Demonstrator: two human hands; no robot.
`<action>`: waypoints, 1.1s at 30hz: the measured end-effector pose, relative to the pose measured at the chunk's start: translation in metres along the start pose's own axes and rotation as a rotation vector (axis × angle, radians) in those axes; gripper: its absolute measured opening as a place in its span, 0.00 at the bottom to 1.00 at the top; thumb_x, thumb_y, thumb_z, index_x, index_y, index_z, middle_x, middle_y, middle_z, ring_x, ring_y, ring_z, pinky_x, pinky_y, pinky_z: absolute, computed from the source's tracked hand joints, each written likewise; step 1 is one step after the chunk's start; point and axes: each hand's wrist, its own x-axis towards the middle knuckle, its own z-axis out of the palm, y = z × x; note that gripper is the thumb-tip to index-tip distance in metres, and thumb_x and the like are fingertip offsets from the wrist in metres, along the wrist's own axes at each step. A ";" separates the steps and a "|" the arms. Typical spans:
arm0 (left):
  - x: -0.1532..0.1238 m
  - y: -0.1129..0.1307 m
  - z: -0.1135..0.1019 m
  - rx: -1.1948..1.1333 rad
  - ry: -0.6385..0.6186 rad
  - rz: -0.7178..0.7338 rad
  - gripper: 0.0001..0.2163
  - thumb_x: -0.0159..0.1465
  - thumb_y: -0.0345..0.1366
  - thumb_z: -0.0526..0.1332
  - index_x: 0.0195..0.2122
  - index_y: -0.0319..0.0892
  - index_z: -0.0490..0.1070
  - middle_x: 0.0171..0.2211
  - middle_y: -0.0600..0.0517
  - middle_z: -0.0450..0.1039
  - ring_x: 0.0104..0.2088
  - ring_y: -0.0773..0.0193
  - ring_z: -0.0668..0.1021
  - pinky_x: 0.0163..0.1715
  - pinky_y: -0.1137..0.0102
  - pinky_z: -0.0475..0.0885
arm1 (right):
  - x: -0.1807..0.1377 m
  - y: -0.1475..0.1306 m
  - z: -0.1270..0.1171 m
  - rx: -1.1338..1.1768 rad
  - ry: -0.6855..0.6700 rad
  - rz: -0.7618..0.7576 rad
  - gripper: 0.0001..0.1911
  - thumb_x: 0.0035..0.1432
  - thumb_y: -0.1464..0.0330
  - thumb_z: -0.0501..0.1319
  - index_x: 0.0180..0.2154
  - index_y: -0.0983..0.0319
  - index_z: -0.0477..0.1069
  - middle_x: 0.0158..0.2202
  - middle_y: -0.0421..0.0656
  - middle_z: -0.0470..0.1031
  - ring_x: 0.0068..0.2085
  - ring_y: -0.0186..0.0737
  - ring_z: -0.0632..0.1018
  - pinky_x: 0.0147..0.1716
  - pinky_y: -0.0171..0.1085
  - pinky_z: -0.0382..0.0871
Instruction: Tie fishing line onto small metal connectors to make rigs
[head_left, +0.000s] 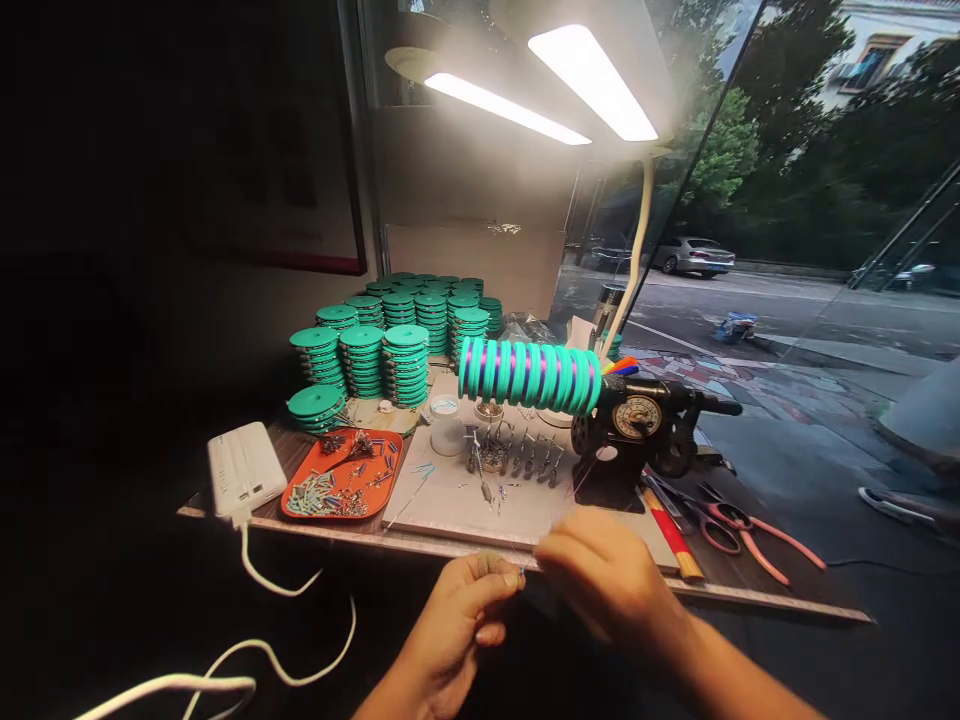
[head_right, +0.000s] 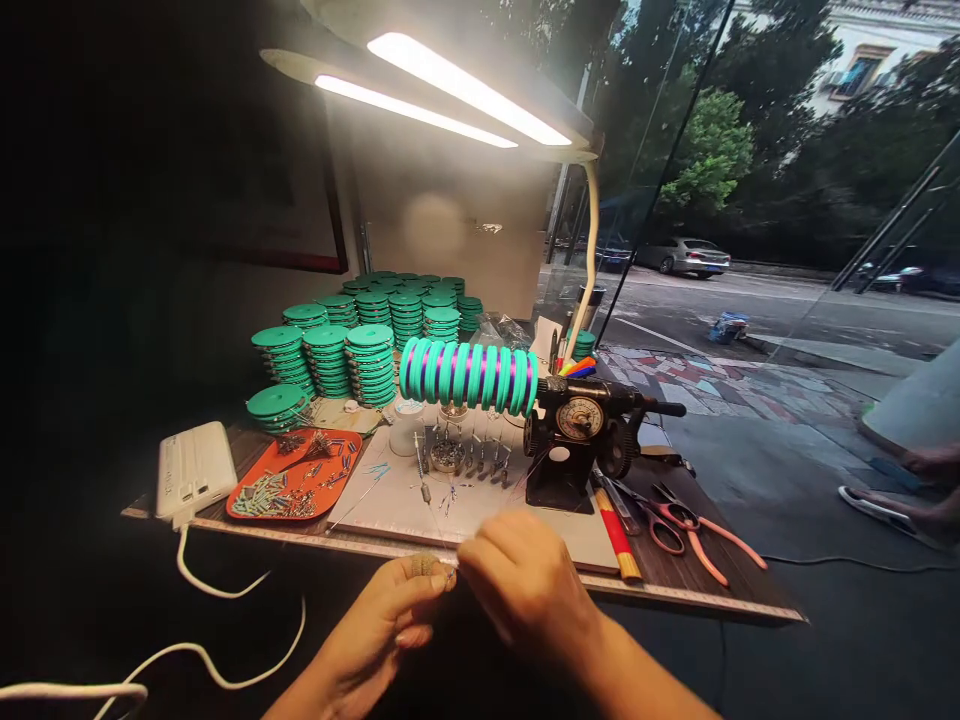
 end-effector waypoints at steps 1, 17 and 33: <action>0.000 0.000 0.000 -0.073 0.004 -0.061 0.05 0.46 0.25 0.66 0.21 0.33 0.70 0.19 0.57 0.63 0.16 0.79 0.59 0.12 0.83 0.47 | -0.015 -0.001 0.005 0.027 0.101 -0.047 0.15 0.60 0.73 0.48 0.26 0.65 0.69 0.19 0.43 0.67 0.23 0.35 0.65 0.22 0.34 0.56; -0.003 -0.008 0.006 -0.074 -0.044 -0.113 0.06 0.45 0.28 0.67 0.23 0.34 0.70 0.22 0.55 0.62 0.19 0.78 0.60 0.13 0.84 0.49 | -0.054 -0.021 0.036 0.710 0.099 0.523 0.10 0.58 0.66 0.54 0.29 0.62 0.70 0.24 0.41 0.69 0.27 0.35 0.70 0.27 0.32 0.64; -0.012 -0.002 0.008 0.716 -0.062 0.586 0.08 0.56 0.37 0.59 0.23 0.40 0.68 0.29 0.53 0.58 0.32 0.63 0.66 0.32 0.71 0.61 | -0.029 -0.033 -0.003 1.007 0.037 0.811 0.07 0.52 0.66 0.60 0.26 0.62 0.71 0.25 0.40 0.73 0.28 0.36 0.72 0.30 0.31 0.65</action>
